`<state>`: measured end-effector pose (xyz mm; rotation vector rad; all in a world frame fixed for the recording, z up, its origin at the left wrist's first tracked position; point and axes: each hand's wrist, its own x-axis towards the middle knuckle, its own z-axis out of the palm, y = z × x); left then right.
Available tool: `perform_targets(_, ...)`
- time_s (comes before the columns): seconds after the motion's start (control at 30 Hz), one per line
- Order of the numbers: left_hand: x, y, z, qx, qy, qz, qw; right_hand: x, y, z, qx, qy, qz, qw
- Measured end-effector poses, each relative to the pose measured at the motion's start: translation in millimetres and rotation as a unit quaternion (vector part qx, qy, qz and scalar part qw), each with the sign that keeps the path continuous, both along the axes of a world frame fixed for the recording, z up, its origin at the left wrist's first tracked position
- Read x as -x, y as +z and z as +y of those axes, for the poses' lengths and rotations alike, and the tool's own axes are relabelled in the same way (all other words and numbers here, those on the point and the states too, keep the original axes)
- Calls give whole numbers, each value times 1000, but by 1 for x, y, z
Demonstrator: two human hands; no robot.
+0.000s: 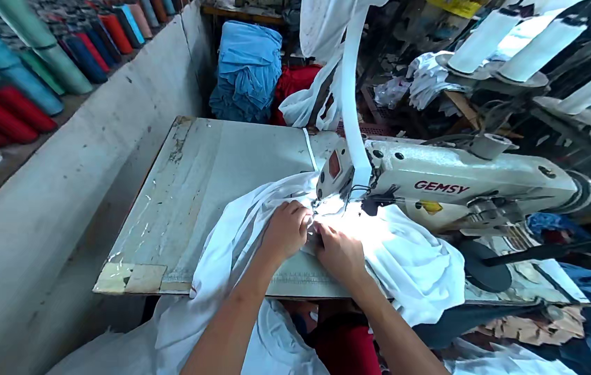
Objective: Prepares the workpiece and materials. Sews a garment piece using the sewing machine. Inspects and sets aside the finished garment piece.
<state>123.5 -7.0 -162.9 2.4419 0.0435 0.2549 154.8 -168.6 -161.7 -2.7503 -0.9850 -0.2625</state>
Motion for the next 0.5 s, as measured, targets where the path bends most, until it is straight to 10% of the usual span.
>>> perform_targets(0.5,-71,-7,30,-166,42,-22,985,-17,-3,-6,-8,13,18,1000)
